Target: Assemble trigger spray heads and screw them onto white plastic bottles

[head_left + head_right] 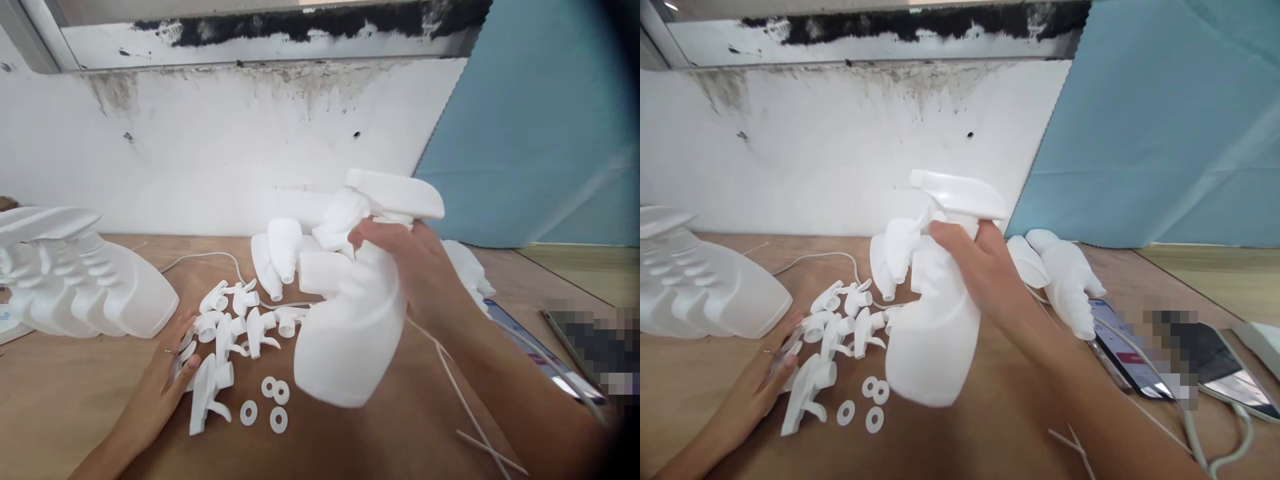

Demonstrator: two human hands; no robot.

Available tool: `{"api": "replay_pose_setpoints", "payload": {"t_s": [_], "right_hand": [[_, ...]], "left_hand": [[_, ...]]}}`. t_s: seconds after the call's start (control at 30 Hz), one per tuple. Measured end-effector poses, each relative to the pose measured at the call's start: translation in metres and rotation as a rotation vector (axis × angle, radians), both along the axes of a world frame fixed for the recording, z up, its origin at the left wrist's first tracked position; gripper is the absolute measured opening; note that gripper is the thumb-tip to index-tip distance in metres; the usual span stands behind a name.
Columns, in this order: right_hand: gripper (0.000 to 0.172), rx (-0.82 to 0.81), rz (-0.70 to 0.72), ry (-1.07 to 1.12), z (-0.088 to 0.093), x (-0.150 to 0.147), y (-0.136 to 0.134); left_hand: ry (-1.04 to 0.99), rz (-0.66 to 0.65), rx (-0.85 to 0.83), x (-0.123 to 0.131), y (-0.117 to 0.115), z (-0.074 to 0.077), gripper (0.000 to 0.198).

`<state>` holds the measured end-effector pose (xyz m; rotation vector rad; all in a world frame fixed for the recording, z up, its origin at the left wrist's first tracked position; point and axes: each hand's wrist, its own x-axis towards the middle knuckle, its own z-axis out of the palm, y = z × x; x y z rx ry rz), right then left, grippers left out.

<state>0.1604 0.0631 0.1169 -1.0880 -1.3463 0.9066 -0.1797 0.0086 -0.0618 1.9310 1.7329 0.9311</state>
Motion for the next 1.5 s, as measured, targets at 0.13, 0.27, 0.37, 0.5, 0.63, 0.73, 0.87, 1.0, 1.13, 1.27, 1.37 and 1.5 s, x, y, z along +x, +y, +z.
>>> {"api": "replay_pose_setpoints", "payload": {"t_s": [0.13,0.27,0.37,0.5,0.63,0.73,0.87,1.0,1.13,1.27,1.37,1.5], "right_hand": [[0.032,0.188,0.000,-0.079,0.013,-0.019,0.017],[0.035,0.296,0.104,0.014,0.016,-0.046,0.039],[0.031,0.345,0.274,0.038,0.017,-0.069,0.058],[0.034,0.373,0.579,0.068,0.018,-0.105,0.081],[0.046,0.377,0.746,0.044,0.009,-0.144,0.096],[0.054,0.318,0.809,-0.005,-0.005,-0.172,0.100],[0.059,0.263,0.900,0.018,-0.023,-0.208,0.097],[0.072,0.238,0.896,0.055,-0.033,-0.235,0.094],[0.083,0.182,0.894,0.119,-0.042,-0.244,0.092],[0.074,0.186,0.917,0.179,-0.050,-0.229,0.089],[0.061,0.194,0.945,0.206,-0.051,-0.214,0.085],[0.057,0.194,0.960,0.197,-0.047,-0.208,0.079]], "left_hand": [[-0.270,0.046,-0.011,0.016,0.024,0.011,0.063],[-0.465,0.072,-0.035,0.030,0.044,0.017,0.064],[-0.494,0.037,-0.067,0.039,0.052,0.018,0.063],[-0.492,0.015,-0.069,0.046,0.056,0.017,0.059],[-0.485,-0.003,-0.075,0.046,0.056,0.016,0.056],[-0.487,-0.009,-0.083,0.045,0.056,0.014,0.057],[-0.519,-0.015,-0.077,0.045,0.057,0.012,0.058],[-0.589,-0.025,-0.096,0.049,0.057,0.017,0.059],[-0.769,0.004,-0.089,0.053,0.056,0.024,0.056],[-0.840,0.051,-0.073,0.050,0.058,0.020,0.057],[-0.874,0.069,-0.066,0.047,0.059,0.014,0.056],[-0.918,0.074,-0.052,0.046,0.059,0.013,0.051]]}}
